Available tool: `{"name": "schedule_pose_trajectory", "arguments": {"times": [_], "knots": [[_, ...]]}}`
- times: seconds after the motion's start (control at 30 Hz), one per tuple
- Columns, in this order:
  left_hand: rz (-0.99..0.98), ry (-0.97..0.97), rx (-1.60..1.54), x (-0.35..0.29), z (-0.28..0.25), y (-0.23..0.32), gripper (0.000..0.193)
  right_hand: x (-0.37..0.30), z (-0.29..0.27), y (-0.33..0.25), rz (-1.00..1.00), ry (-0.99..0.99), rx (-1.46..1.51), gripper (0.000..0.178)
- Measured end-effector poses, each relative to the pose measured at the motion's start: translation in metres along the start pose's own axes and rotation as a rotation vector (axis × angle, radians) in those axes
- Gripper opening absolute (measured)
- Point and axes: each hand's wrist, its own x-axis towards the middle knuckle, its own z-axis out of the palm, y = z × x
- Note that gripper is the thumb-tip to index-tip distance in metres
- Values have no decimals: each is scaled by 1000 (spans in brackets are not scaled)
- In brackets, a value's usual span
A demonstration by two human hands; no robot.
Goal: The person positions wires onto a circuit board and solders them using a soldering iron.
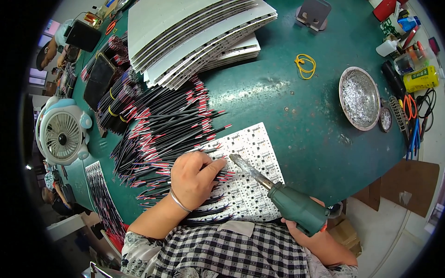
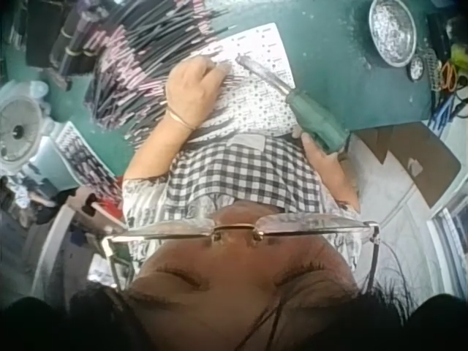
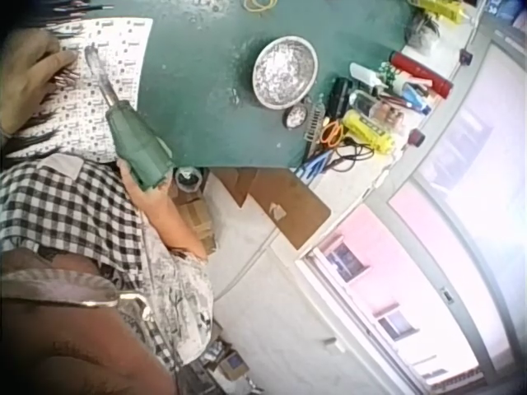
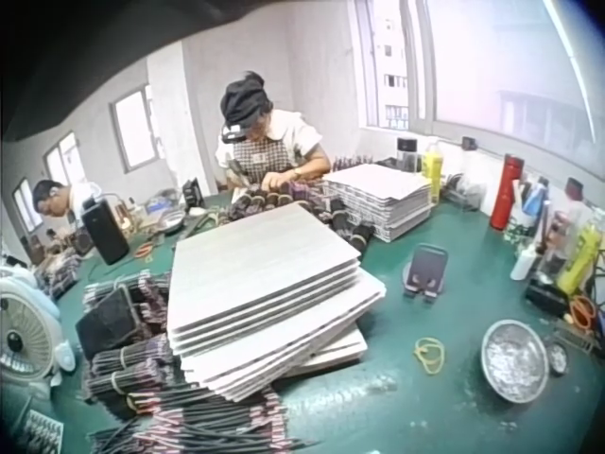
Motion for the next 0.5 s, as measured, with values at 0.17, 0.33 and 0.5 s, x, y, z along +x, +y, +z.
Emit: {"name": "schedule_pose_trajectory", "arguments": {"times": [0.17,0.33,0.5], "knots": [[3,-4,-8,1,0,0,19,-2,-2,2,-23,-23,-88,39],[1,-17,-28,0,-1,-1,18,3,-3,-9,53,-51,-283,28],[1,-14,-21,0,0,-1,18,-1,-5,-1,44,-63,-492,27]]}}
